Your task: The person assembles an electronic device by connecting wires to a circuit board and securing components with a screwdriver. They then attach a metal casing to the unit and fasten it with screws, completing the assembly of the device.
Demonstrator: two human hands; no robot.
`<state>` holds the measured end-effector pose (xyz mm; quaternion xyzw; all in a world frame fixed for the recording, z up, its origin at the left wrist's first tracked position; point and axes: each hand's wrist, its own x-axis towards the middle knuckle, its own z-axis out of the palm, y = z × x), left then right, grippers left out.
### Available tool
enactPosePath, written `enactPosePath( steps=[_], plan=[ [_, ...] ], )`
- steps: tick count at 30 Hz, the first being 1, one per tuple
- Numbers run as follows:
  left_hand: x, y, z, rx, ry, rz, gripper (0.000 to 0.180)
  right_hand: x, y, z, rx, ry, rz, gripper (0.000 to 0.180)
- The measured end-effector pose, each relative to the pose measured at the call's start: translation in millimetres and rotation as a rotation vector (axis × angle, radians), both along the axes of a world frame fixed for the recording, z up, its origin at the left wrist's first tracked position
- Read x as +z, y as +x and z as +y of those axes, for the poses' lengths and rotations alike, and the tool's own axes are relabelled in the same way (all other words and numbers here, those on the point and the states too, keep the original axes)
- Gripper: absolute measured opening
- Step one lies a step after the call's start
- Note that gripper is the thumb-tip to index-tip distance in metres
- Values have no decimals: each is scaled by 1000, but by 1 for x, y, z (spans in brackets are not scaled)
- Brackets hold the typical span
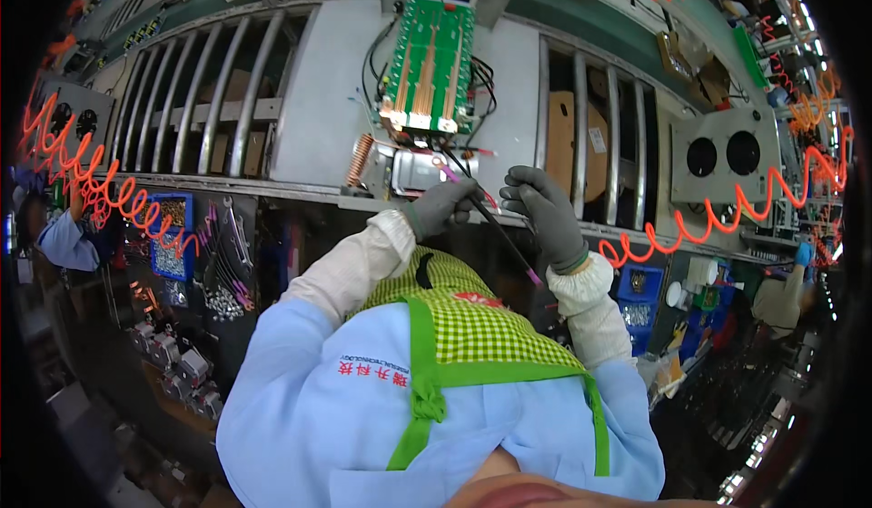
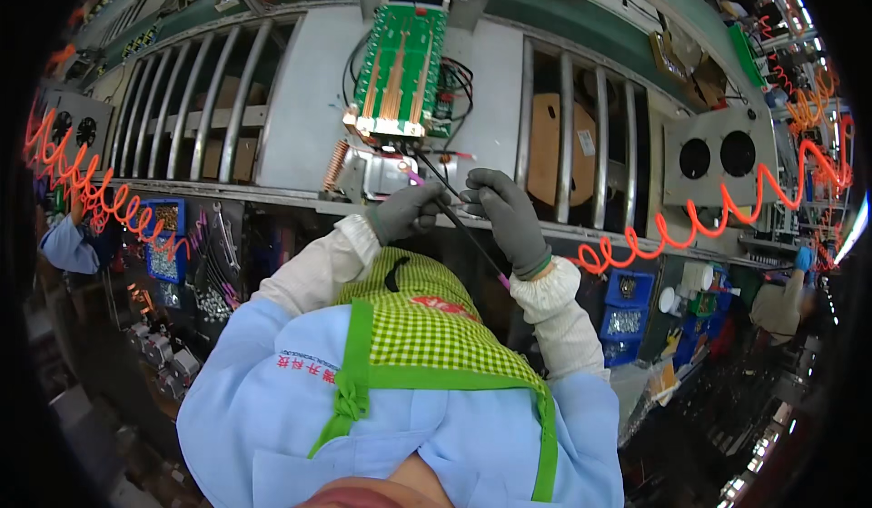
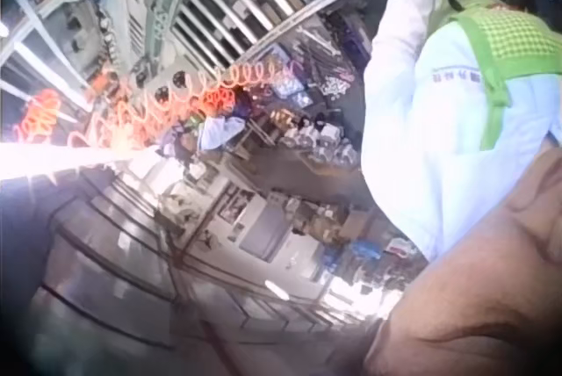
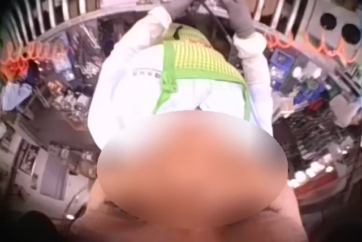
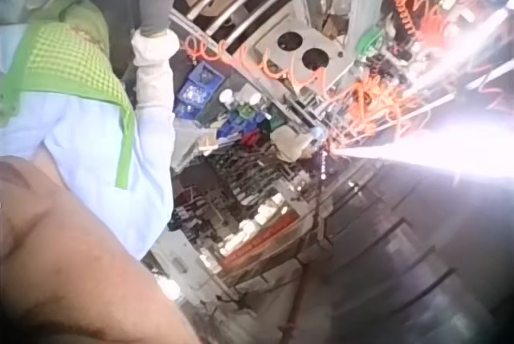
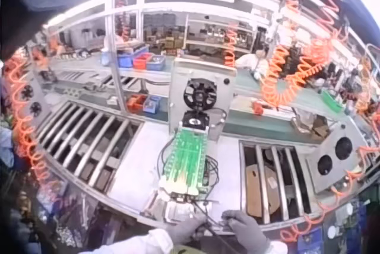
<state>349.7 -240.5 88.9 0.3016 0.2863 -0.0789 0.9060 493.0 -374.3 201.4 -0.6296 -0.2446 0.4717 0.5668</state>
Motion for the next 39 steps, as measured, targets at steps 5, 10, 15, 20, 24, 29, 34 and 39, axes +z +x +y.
enactPosePath(
  steps=[5, 10, 15, 20, 24, 29, 34, 39],
  plan=[
    [-5, 19, 33, 84, -134, -22, 25, 5, -18, 42, 18, 28, -71, 41],
    [11, 25, 47, 172, -20, 52, 29, -21, -4, 78, 87, 86, -123, 30],
    [-9, 20, 51, 206, 66, -13, 37, -25, 8, 118, 120, 140, -665, 25],
    [-19, 23, 48, 197, 269, -53, 31, -28, 16, 158, 363, 233, -989, 28],
    [-22, 35, 38, 311, 262, 70, 28, -42, 16, 170, 400, 412, -1386, 20],
    [-12, 33, 44, 264, 616, -23, 24, -64, 12, 170, 456, 395, -1405, 16],
    [-42, 29, 55, -37, 1302, -48, 12, -72, 11, 168, 421, 400, -1446, 15],
    [-42, 30, 50, 18, 1095, 34, 21, -81, 14, 174, 475, 380, -1419, 14]
  ],
)
